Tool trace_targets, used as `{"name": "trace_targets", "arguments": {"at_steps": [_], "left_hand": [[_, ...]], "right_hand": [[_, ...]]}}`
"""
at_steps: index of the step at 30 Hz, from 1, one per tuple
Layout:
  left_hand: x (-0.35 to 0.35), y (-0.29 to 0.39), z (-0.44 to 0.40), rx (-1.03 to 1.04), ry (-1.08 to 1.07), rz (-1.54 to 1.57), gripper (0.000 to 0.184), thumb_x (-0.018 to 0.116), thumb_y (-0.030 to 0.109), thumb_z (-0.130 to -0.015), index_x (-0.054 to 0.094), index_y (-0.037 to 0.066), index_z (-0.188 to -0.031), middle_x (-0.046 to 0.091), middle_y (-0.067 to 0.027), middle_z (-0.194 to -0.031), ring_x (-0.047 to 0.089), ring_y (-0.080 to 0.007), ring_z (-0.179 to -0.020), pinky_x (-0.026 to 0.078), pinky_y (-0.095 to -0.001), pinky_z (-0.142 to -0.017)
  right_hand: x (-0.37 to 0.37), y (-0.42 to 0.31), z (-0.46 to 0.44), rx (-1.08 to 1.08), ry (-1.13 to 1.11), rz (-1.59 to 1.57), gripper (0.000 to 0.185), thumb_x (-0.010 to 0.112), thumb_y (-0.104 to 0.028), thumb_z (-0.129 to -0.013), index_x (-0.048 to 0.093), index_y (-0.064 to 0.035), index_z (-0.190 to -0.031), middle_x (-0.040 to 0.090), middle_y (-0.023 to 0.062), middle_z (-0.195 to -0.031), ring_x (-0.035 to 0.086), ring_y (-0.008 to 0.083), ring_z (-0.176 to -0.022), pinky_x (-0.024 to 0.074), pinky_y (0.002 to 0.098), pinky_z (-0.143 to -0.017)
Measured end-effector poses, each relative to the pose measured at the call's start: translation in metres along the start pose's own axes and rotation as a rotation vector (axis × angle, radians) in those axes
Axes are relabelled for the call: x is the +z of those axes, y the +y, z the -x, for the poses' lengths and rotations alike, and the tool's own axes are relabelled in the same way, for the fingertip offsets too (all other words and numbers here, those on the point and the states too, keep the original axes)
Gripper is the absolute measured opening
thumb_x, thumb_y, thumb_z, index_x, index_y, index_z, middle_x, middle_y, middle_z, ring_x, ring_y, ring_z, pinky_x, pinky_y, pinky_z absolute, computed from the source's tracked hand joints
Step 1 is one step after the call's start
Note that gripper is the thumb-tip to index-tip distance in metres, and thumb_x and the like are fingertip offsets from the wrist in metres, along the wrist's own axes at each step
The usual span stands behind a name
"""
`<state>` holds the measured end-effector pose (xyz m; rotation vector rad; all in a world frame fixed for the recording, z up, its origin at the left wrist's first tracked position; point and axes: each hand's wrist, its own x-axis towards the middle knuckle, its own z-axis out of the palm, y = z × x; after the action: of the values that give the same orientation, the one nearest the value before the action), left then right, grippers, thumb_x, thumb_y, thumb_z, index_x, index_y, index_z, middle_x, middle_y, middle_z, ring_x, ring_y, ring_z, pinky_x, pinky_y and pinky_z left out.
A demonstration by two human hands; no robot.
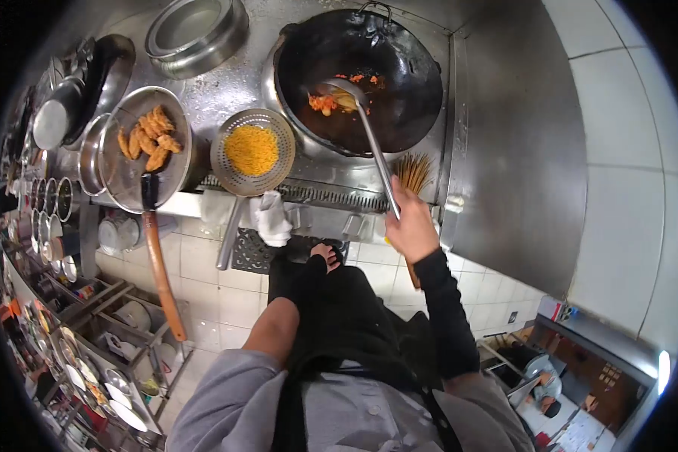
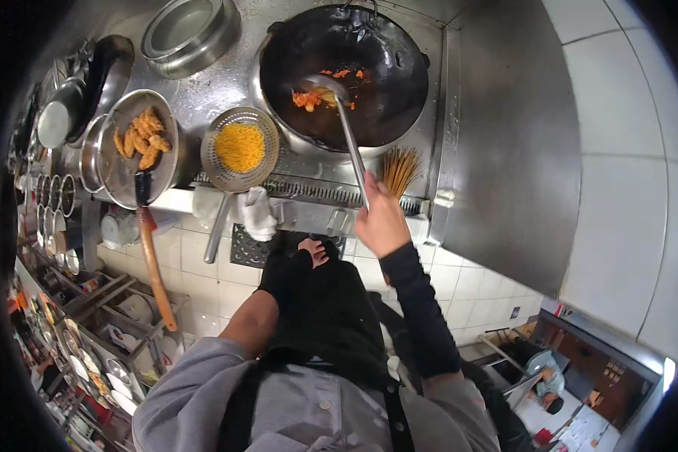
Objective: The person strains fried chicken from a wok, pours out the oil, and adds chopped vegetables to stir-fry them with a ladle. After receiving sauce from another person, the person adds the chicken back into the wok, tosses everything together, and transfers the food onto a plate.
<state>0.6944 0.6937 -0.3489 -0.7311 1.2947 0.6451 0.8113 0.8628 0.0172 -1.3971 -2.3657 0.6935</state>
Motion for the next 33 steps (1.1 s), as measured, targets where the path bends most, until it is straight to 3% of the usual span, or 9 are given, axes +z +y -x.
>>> {"name": "trace_targets", "arguments": {"at_steps": [2, 12, 13, 19, 24, 26, 30, 31, 33], "left_hand": [[0.029, -0.034, -0.065, -0.015, -0.084, 0.297, 0.023, 0.049, 0.022, -0.099, 0.058, 0.008, -0.114, 0.057, -0.0125, -0.107, 0.054, -0.0329, -0.098, 0.046, -0.0632, -0.095], [0.111, -0.068, -0.085, 0.002, -0.281, 0.488, 0.042, 0.047, 0.036, -0.102, 0.059, -0.001, -0.119, 0.065, -0.0184, -0.103, 0.064, -0.0298, -0.095, 0.055, -0.0491, -0.082], [0.11, -0.067, -0.09, -0.024, -0.29, 0.451, 0.043, 0.046, 0.036, -0.103, 0.059, -0.001, -0.119, 0.065, -0.0184, -0.102, 0.064, -0.0294, -0.094, 0.055, -0.0482, -0.081], [0.08, -0.053, -0.113, -0.278, -0.398, 0.025, 0.048, 0.043, 0.04, -0.104, 0.06, -0.003, -0.117, 0.067, -0.0183, -0.099, 0.067, -0.027, -0.088, 0.057, -0.0427, -0.075], [0.023, -0.034, -0.118, -0.581, -0.479, -0.595, 0.052, 0.04, 0.042, -0.105, 0.061, -0.004, -0.115, 0.069, -0.0182, -0.096, 0.068, -0.025, -0.084, 0.058, -0.038, -0.07], [-0.005, -0.022, -0.097, -0.539, -0.439, -0.737, 0.054, 0.039, 0.044, -0.105, 0.061, -0.005, -0.115, 0.07, -0.0181, -0.094, 0.069, -0.0242, -0.082, 0.059, -0.0362, -0.068], [-0.036, 0.024, 0.085, -0.075, -0.269, -0.883, 0.054, 0.044, 0.042, -0.104, 0.064, -0.008, -0.107, 0.073, -0.0182, -0.081, 0.069, -0.0206, -0.062, 0.055, -0.0284, -0.055], [-0.049, 0.032, 0.106, -0.032, -0.246, -0.898, 0.053, 0.044, 0.041, -0.104, 0.064, -0.008, -0.107, 0.073, -0.0194, -0.082, 0.069, -0.0211, -0.062, 0.056, -0.0293, -0.056], [-0.067, 0.042, 0.157, 0.108, -0.197, -0.905, 0.045, 0.048, 0.035, -0.101, 0.064, -0.006, -0.109, 0.074, -0.019, -0.082, 0.07, -0.0211, -0.059, 0.058, -0.0309, -0.054]], "right_hand": [[0.008, 0.011, -0.011, 0.105, 0.074, 0.047, 0.064, 0.055, 0.004, -0.073, 0.047, 0.0127, -0.136, 0.062, 0.033, -0.111, 0.063, 0.0469, -0.1, 0.0499, 0.0487, -0.092], [-0.057, -0.001, -0.006, 0.174, -0.157, -0.338, 0.064, 0.061, 0.006, -0.078, 0.052, 0.0008, -0.141, 0.065, 0.0242, -0.101, 0.068, 0.0329, -0.08, 0.0535, 0.0345, -0.075], [-0.073, -0.001, -0.011, 0.378, -0.379, -0.372, 0.065, 0.058, 0.004, -0.079, 0.044, 0.0083, -0.142, 0.063, 0.0269, -0.102, 0.065, 0.0422, -0.084, 0.0536, 0.0411, -0.078], [-0.019, 0.043, -0.04, 0.201, 0.054, -0.143, 0.062, 0.059, 0.003, -0.078, 0.048, 0.0106, -0.138, 0.063, 0.0277, -0.097, 0.066, 0.043, -0.085, 0.0524, 0.0452, -0.078], [0.0, 0.046, -0.074, 0.472, 0.077, -0.537, 0.058, 0.06, 0.004, -0.085, 0.048, 0.005, -0.142, 0.06, 0.0049, -0.07, 0.059, 0.0129, -0.046, 0.0449, 0.0302, -0.038], [0.018, 0.056, -0.08, 0.458, 0.004, -0.73, 0.058, 0.06, 0.003, -0.087, 0.048, 0.0038, -0.143, 0.059, 0.0028, -0.069, 0.055, 0.0102, -0.042, 0.0428, 0.0284, -0.036], [-0.008, 0.035, -0.052, -0.109, 0.001, -0.143, 0.067, 0.06, 0.001, -0.076, 0.045, 0.01, -0.141, 0.067, 0.0254, -0.095, 0.069, 0.0337, -0.071, 0.0549, 0.0405, -0.063], [-0.028, 0.015, -0.036, 0.018, -0.119, -0.185, 0.066, 0.06, 0.001, -0.073, 0.048, 0.0113, -0.137, 0.063, 0.0303, -0.097, 0.066, 0.0425, -0.09, 0.0525, 0.045, -0.081], [-0.044, 0.005, -0.006, -0.064, -0.07, -0.211, 0.066, 0.057, 0.002, -0.073, 0.047, 0.0112, -0.138, 0.064, 0.0302, -0.097, 0.066, 0.0448, -0.091, 0.052, 0.0471, -0.084]]}}
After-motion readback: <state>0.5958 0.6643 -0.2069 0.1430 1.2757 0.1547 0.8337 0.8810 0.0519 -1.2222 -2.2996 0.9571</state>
